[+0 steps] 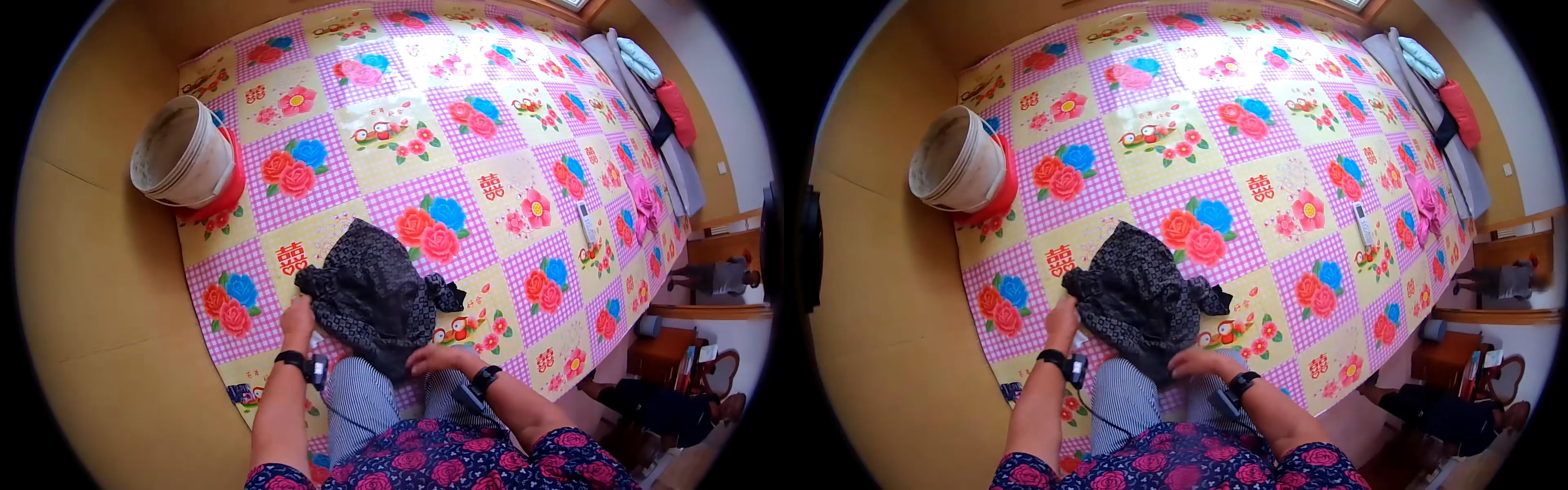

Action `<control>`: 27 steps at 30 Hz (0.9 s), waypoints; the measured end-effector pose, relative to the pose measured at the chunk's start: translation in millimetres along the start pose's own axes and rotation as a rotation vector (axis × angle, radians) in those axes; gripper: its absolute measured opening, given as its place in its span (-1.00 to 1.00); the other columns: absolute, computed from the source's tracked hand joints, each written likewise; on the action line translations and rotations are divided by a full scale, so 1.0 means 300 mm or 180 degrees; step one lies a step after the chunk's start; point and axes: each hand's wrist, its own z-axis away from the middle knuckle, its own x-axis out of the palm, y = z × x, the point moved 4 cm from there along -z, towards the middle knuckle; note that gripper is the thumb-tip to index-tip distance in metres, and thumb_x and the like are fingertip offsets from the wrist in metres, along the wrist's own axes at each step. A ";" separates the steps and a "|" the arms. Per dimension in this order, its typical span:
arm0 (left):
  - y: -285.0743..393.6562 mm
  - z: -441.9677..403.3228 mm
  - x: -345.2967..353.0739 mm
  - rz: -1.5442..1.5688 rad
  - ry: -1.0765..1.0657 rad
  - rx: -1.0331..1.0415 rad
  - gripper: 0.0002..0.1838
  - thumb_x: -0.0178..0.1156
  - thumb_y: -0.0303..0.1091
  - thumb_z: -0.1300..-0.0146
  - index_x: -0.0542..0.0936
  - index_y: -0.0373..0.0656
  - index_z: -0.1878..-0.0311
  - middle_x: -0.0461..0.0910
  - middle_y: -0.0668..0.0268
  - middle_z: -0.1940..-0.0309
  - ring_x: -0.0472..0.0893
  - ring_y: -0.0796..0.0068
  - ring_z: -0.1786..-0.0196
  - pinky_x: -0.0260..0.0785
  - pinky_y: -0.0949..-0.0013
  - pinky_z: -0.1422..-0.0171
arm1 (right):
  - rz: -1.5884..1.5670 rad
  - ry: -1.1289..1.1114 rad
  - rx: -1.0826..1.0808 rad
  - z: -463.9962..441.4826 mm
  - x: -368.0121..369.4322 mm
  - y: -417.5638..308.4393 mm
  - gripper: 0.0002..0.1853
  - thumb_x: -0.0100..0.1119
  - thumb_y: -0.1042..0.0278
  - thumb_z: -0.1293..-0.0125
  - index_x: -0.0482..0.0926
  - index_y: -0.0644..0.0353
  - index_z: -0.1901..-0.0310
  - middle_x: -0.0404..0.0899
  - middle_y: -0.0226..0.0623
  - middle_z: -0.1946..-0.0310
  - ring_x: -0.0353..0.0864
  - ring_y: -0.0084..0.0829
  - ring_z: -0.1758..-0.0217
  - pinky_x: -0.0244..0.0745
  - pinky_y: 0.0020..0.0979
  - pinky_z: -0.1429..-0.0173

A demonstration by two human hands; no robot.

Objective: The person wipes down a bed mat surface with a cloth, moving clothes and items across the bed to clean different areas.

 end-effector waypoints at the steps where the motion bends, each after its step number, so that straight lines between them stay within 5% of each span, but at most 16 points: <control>1: -0.053 0.015 -0.024 -0.0203 -0.0050 -0.0260 -0.73 -0.06 -0.31 -0.29 0.58 0.08 0.03 0.60 0.14 0.19 0.65 -0.02 0.19 0.49 -0.07 0.17 | -0.0077 0.0711 -0.0125 -0.058 -0.047 0.096 -0.43 0.33 0.15 -0.21 0.47 0.15 -0.24 0.67 -0.24 0.14 0.65 -0.44 0.07 0.54 -0.36 -0.08; 4: -0.015 0.019 -0.122 0.0076 0.0594 -0.0145 -0.71 -0.03 -0.29 -0.32 0.57 0.09 -0.05 0.59 0.18 0.23 0.65 0.06 0.22 0.50 0.01 0.21 | -0.0451 0.2755 0.0168 -0.070 -0.190 0.095 -0.28 0.38 0.04 -0.15 0.37 0.15 -0.30 0.65 -0.13 0.27 0.67 -0.40 0.17 0.55 -0.35 -0.02; 5: 0.037 0.014 -0.139 0.0316 0.0932 0.0048 -0.71 -0.02 -0.29 -0.33 0.56 0.09 -0.07 0.58 0.19 0.25 0.64 0.09 0.23 0.51 0.03 0.22 | -0.0714 0.2786 0.0393 -0.032 -0.205 0.003 -0.15 0.45 0.02 -0.05 0.29 0.15 -0.34 0.64 -0.04 0.24 0.67 -0.24 0.15 0.56 -0.24 -0.02; 7: 0.197 -0.006 -0.095 0.0120 0.0650 0.0853 -0.70 0.01 -0.34 -0.32 0.54 0.12 -0.09 0.53 0.19 0.32 0.62 0.14 0.29 0.50 0.07 0.28 | 0.0414 0.3197 0.0343 -0.088 -0.202 0.028 -0.09 0.48 0.00 0.00 0.25 0.14 -0.35 0.62 0.02 0.20 0.66 -0.11 0.10 0.54 -0.14 -0.03; 8: 0.275 -0.011 -0.058 -0.0099 0.0151 0.1024 -0.68 0.04 -0.36 -0.29 0.56 0.10 -0.09 0.56 0.15 0.27 0.63 0.12 0.27 0.51 0.05 0.25 | 0.0987 0.3400 0.0285 -0.119 -0.198 0.035 -0.06 0.49 -0.01 0.02 0.23 0.13 -0.36 0.62 0.06 0.18 0.65 -0.04 0.08 0.54 -0.09 -0.03; 9: 0.300 0.019 -0.008 0.0155 0.0375 0.1446 -0.62 0.07 -0.38 -0.24 0.54 0.07 -0.13 0.58 0.09 0.17 0.63 0.05 0.22 0.52 0.05 0.17 | 0.0942 0.3483 0.0195 -0.123 -0.192 0.032 -0.14 0.45 0.11 0.02 0.28 0.13 -0.33 0.58 0.12 0.14 0.59 0.10 0.01 0.49 0.01 -0.08; 12: 0.301 0.051 0.101 0.0103 0.0146 0.1719 -0.51 0.09 -0.49 -0.16 0.46 -0.09 -0.22 0.44 -0.01 -0.18 0.56 0.01 -0.06 0.48 0.06 -0.11 | 0.0903 0.3320 0.0432 -0.153 -0.261 0.034 -0.24 0.42 0.26 0.04 0.35 0.09 -0.27 0.62 0.06 0.19 0.61 0.04 0.02 0.50 -0.11 -0.14; 13: 0.302 0.023 0.112 0.0240 0.0181 0.1563 -0.51 0.09 -0.50 -0.17 0.46 -0.12 -0.23 0.42 -0.01 -0.20 0.54 0.01 -0.09 0.46 0.06 -0.14 | 0.1029 0.3385 0.0381 -0.151 -0.301 0.006 -0.39 0.31 0.38 0.04 0.45 0.10 -0.16 0.62 0.01 0.17 0.60 0.05 0.02 0.50 -0.09 -0.13; 18: 0.300 -0.147 -0.036 0.0661 0.1020 0.0721 -0.53 0.01 -0.54 -0.23 0.46 -0.17 -0.24 0.44 0.04 -0.14 0.46 0.03 -0.19 0.35 0.11 -0.29 | 0.1400 0.4375 -0.1101 -0.124 -0.682 -0.239 -0.52 0.10 0.55 0.00 0.52 0.13 -0.06 0.49 0.04 0.08 0.47 0.09 -0.05 0.41 -0.05 -0.15; 19: 0.248 -0.209 -0.064 0.0512 0.1130 0.0450 -0.53 0.01 -0.56 -0.23 0.48 -0.14 -0.24 0.47 0.09 -0.07 0.48 0.07 -0.15 0.36 0.14 -0.26 | 0.1551 0.4331 -0.0607 -0.128 -0.775 -0.246 -0.50 0.12 0.53 0.00 0.52 0.15 -0.08 0.46 0.05 0.03 0.44 0.08 -0.09 0.37 -0.07 -0.22; 21: 0.076 -0.300 -0.157 0.0266 0.1634 -0.0045 -0.55 0.02 -0.52 -0.25 0.52 -0.09 -0.22 0.52 0.16 0.01 0.50 0.13 -0.11 0.37 0.17 -0.21 | 0.1847 0.4746 -0.1031 -0.133 -0.914 -0.313 -0.36 0.22 0.39 -0.07 0.38 0.14 -0.27 0.40 0.06 -0.15 0.34 0.06 -0.23 0.23 -0.09 -0.38; 22: -0.026 -0.321 -0.203 -0.0186 0.2143 -0.0083 -0.57 0.01 -0.52 -0.27 0.53 -0.09 -0.21 0.53 0.17 -0.04 0.50 0.14 -0.13 0.38 0.15 -0.20 | 0.1856 0.4757 -0.1186 -0.141 -0.977 -0.340 -0.29 0.28 0.25 -0.14 0.30 0.12 -0.35 0.32 0.09 -0.26 0.26 0.09 -0.33 0.17 -0.09 -0.43; 23: -0.146 -0.336 -0.230 0.0403 0.2023 -0.0615 -0.58 -0.01 -0.53 -0.30 0.52 -0.09 -0.21 0.54 0.19 -0.10 0.49 0.13 -0.16 0.38 0.16 -0.22 | 0.1986 0.4751 -0.1108 -0.167 -1.014 -0.352 -0.30 0.29 0.19 -0.15 0.32 0.10 -0.35 0.27 0.08 -0.31 0.21 0.09 -0.38 0.13 -0.05 -0.45; 25: -0.351 -0.327 -0.225 -0.0494 0.2095 -0.1338 -0.52 -0.05 -0.54 -0.31 0.43 -0.09 -0.31 0.43 0.14 -0.27 0.41 0.00 -0.27 0.30 0.06 -0.33 | 0.2481 0.4574 -0.0938 -0.245 -1.039 -0.346 -0.33 0.29 0.10 -0.18 0.37 0.05 -0.33 0.19 0.05 -0.38 0.12 0.08 -0.46 0.07 0.02 -0.48; 27: -0.547 -0.336 -0.082 -0.0177 0.2006 -0.1659 -0.45 -0.04 -0.55 -0.28 0.37 -0.07 -0.37 0.34 0.12 -0.36 0.31 -0.07 -0.35 0.18 0.02 -0.42 | 0.3190 0.4211 -0.0769 -0.336 -1.002 -0.279 -0.37 0.28 0.04 -0.21 0.41 0.00 -0.31 0.13 0.02 -0.43 0.05 0.06 -0.51 0.02 0.07 -0.50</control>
